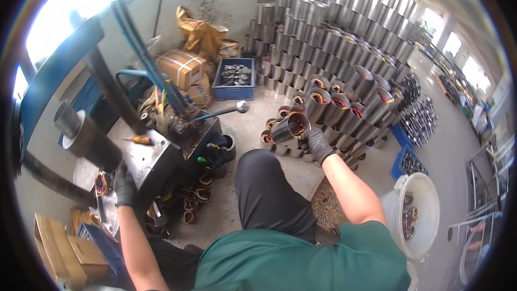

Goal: Assembling and pressing motor stator components using industrial machinery.

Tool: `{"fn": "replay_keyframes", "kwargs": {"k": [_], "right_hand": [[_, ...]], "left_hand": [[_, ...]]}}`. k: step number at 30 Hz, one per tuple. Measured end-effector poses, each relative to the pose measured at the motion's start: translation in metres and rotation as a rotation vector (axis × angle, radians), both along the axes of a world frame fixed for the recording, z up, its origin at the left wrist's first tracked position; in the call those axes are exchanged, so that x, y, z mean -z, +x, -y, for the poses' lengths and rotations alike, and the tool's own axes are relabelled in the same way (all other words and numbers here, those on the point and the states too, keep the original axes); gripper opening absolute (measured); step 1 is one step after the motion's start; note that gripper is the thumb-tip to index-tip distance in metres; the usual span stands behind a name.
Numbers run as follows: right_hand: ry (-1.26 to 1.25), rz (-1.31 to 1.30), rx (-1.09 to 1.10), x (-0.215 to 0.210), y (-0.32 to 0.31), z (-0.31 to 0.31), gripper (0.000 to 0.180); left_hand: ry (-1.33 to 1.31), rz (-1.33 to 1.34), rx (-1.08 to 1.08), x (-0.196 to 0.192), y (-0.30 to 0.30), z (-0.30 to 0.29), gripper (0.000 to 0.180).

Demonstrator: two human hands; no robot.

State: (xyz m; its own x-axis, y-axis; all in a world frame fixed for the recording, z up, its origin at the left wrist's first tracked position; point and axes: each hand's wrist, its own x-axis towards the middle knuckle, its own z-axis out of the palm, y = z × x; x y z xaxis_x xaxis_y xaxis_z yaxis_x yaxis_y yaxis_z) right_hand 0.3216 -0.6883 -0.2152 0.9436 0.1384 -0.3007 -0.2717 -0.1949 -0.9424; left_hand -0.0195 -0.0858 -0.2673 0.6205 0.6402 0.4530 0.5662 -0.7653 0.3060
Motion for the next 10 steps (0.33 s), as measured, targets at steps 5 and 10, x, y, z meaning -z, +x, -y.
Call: {"fn": "replay_keyframes", "kwargs": {"k": [5, 10], "right_hand": [[0.082, -0.1, 0.129, 0.0, -0.028, 0.046, 0.013], [-0.064, -0.004, 0.179, -0.017, -0.026, 0.076, 0.015]], "left_hand": [[-0.083, 0.116, 0.11, 0.012, -0.004, -0.005, 0.051], [-0.1, 0.085, 0.253, 0.008, -0.024, 0.014, 0.051]]}}
